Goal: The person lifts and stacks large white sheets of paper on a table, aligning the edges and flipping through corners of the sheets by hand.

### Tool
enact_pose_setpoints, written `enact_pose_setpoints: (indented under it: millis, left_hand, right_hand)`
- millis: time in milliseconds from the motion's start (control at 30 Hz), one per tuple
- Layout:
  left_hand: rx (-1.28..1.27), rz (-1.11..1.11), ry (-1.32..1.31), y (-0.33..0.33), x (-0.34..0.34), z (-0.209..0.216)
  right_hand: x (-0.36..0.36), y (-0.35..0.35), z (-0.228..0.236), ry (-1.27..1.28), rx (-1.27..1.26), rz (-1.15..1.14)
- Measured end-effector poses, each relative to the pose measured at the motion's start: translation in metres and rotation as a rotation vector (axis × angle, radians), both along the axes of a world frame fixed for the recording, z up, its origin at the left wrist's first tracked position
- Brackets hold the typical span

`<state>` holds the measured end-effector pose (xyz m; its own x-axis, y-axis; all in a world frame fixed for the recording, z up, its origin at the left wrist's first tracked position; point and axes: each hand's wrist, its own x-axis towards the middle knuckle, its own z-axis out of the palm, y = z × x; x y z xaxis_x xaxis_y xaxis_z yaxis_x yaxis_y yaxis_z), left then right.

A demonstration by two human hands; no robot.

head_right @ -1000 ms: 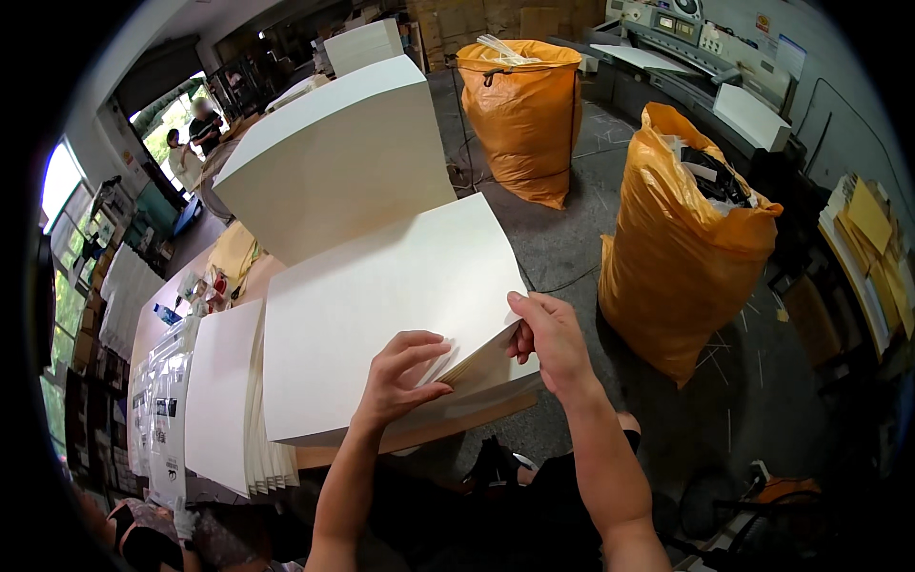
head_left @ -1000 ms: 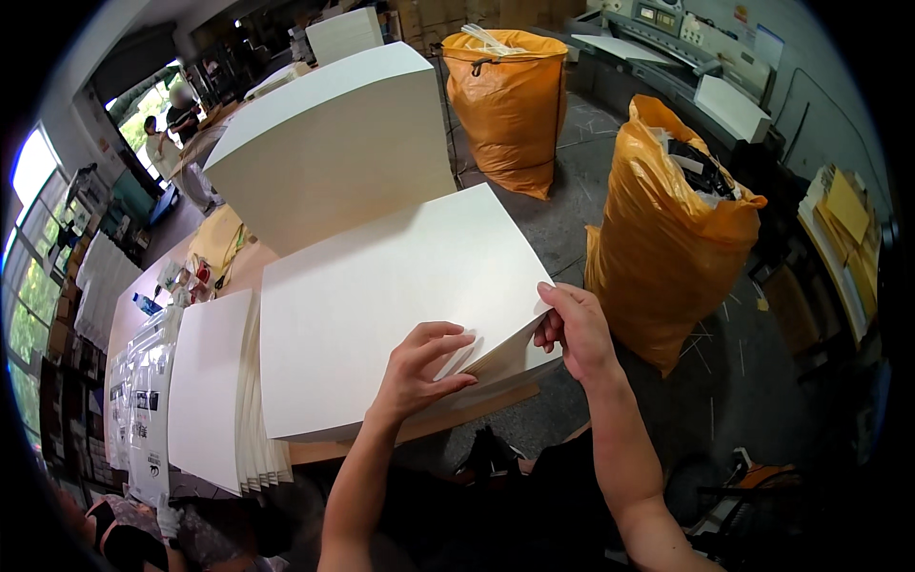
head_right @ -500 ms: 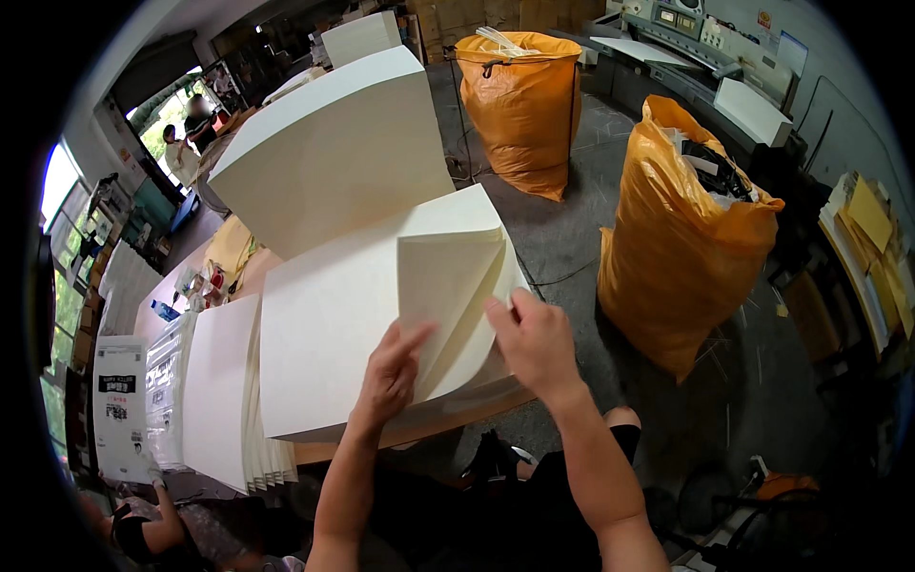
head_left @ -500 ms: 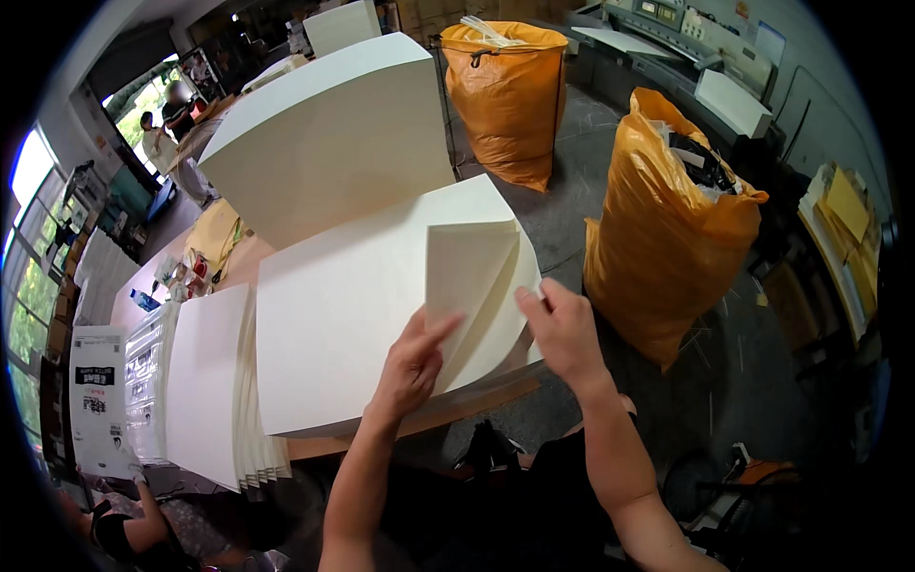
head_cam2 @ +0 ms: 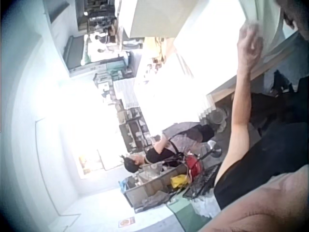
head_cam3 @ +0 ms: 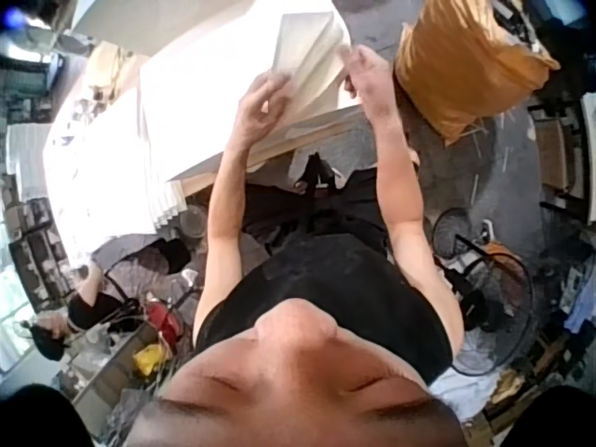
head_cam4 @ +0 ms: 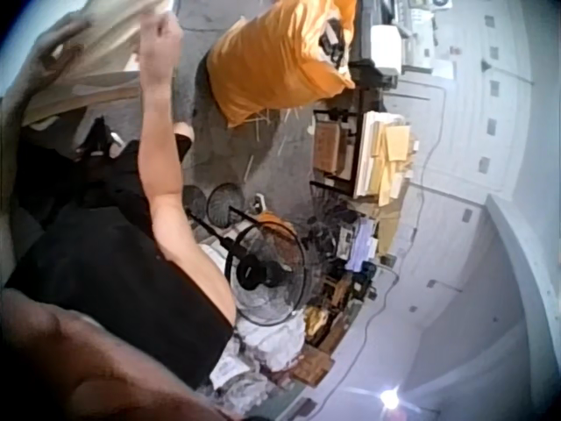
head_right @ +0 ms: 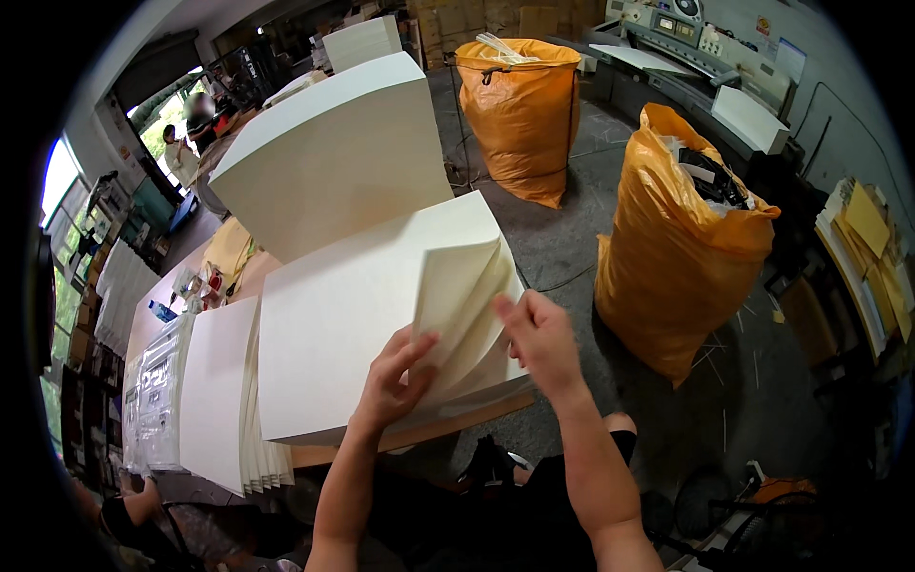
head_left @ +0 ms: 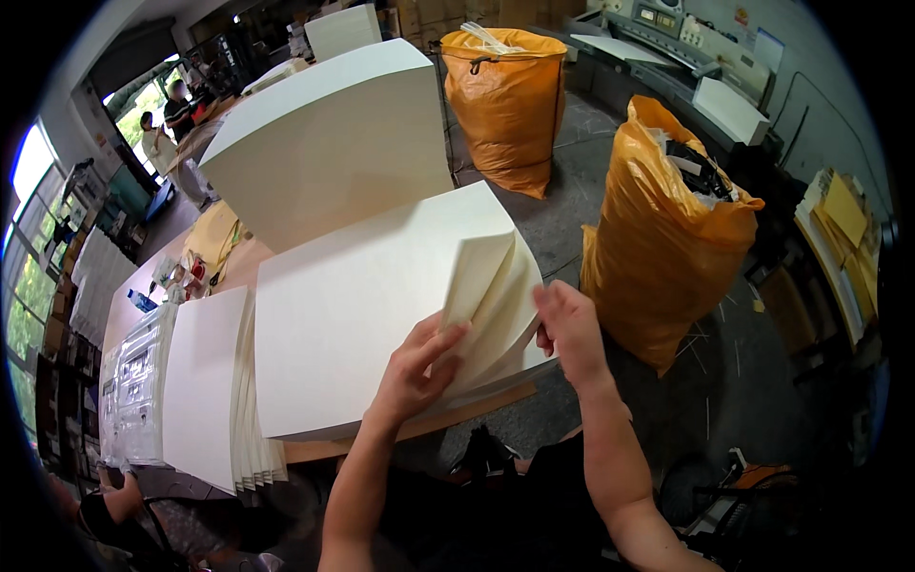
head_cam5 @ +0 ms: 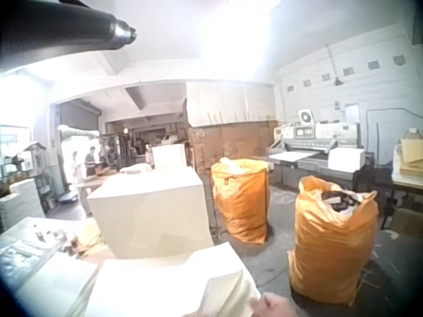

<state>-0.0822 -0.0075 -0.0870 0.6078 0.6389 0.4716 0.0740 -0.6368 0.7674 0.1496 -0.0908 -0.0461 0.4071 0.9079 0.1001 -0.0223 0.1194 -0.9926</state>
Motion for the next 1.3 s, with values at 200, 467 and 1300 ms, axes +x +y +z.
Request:
enact_pose_setpoints:
  millis: [200, 467, 1300]
  left_hand:
    - [0.041, -0.105, 0.053, 0.004, 0.000, 0.003]
    - [0.089, -0.022, 0.075, 0.001, 0.000, 0.001]
    - [0.398, -0.014, 0.230, -0.002, 0.005, -0.003]
  right_hand:
    - [0.007, 0.004, -0.001, 0.306, -0.019, 0.143]
    - [0.005, 0.003, -0.004, 0.332, 0.015, 0.137]
    - [-0.025, -0.031, -0.057, -1.081, 0.249, 0.012]
